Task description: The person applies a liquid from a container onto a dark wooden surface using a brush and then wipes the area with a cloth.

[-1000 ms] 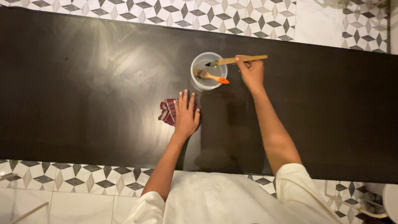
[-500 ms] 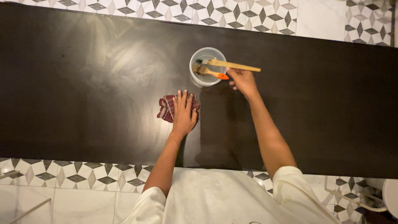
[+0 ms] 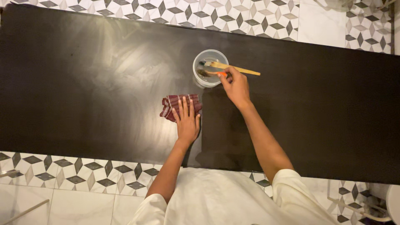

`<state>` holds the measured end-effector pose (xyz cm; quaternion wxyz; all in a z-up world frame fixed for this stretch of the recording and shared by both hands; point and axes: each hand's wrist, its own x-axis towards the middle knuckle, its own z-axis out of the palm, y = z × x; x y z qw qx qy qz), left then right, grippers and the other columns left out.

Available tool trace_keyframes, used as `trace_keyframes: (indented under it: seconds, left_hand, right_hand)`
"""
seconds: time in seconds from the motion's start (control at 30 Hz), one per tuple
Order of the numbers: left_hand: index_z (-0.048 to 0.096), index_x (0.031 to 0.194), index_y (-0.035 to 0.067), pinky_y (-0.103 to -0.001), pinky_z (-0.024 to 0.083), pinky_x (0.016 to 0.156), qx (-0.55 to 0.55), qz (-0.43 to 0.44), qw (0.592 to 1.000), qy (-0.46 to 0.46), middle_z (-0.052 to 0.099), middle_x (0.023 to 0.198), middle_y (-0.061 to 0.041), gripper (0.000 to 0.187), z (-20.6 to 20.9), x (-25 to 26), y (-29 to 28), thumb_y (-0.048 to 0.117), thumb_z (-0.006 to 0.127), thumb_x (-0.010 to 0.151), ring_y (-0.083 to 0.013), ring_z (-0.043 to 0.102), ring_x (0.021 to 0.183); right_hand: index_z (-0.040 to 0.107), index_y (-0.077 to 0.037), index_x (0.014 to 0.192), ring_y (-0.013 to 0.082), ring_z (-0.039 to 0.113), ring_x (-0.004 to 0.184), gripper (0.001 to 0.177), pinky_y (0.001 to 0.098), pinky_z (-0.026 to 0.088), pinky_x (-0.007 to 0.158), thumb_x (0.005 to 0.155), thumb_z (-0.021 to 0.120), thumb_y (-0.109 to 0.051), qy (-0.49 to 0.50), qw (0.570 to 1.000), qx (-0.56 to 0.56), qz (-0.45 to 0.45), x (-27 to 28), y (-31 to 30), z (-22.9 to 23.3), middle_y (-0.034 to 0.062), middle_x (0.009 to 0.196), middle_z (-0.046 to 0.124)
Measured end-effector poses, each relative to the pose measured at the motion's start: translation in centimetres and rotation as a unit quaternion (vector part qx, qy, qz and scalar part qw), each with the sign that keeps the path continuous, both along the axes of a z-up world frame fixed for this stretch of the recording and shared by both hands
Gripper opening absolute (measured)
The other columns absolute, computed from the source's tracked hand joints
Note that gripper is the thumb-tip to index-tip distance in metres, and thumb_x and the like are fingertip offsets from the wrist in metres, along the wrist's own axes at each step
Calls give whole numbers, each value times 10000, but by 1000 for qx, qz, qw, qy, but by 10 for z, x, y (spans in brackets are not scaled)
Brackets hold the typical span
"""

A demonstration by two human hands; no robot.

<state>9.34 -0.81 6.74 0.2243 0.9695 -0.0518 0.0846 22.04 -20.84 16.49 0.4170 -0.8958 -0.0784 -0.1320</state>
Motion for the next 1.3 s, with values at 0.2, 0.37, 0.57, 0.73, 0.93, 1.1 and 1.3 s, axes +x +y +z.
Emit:
trace_keyframes:
  seconds: [0.2, 0.37, 0.57, 0.73, 0.93, 1.1, 1.3]
  left_hand:
    - [274, 1612, 25, -637, 78, 1230, 6, -15, 999, 37, 149, 1704, -208, 720, -8, 2, 5, 293, 542, 1000, -402, 102, 1578]
    - [256, 1618, 35, -632, 67, 1233, 12, -20, 999, 44, 130, 1705, -202, 739, -10, 2, 6, 293, 547, 989, -390, 84, 1580]
    - [237, 1622, 36, -632, 63, 1234, 20, -24, 999, 43, 118, 1706, -202, 753, -12, 1, 8, 291, 550, 987, -392, 75, 1581]
    - [234, 1629, 42, -637, 60, 1230, 19, -25, 998, 46, 107, 1711, -206, 751, -15, 2, 9, 292, 550, 996, -395, 71, 1583]
    - [227, 1628, 39, -640, 67, 1233, 34, -25, 998, 41, 110, 1709, -210, 755, -16, 0, 9, 297, 549, 995, -398, 82, 1583]
    - [237, 1627, 40, -640, 76, 1233, 23, -26, 999, 35, 122, 1707, -205, 755, -16, 1, 8, 296, 555, 992, -398, 90, 1582]
    - [248, 1621, 36, -646, 85, 1226, 22, -25, 999, 30, 134, 1701, -210, 748, -14, 2, 8, 284, 564, 990, -404, 100, 1575]
  right_hand:
    - [498, 24, 1114, 124, 773, 859, 198, 248, 594, 694, 1069, 613, -130, 16, 981, 185, 58, 6, 18, 14, 111, 958, 749]
    - [537, 34, 1138, 134, 762, 854, 170, 253, 606, 714, 1065, 623, -93, 43, 967, 242, 63, 22, 12, 1, 114, 962, 750]
    - [641, 33, 1148, 123, 739, 853, 153, 248, 594, 749, 1053, 622, -86, 99, 961, 244, 82, 31, 4, -3, 101, 995, 755]
    - [678, 16, 1123, 128, 742, 935, 154, 271, 568, 793, 1042, 659, -113, 50, 986, 146, 62, 23, 1, 3, 96, 1004, 778]
    - [669, 1, 1129, 106, 733, 957, 156, 268, 568, 827, 1041, 656, -127, 58, 982, 169, 67, 27, 0, 2, 81, 1027, 782]
    - [665, 10, 1131, 101, 718, 996, 139, 263, 569, 858, 1051, 652, -103, 64, 969, 206, 117, 32, 1, -1, 77, 1050, 765]
    - [655, 11, 1133, 89, 717, 956, 133, 245, 577, 826, 1046, 646, -90, 91, 959, 240, 118, 37, 4, 1, 71, 1030, 755]
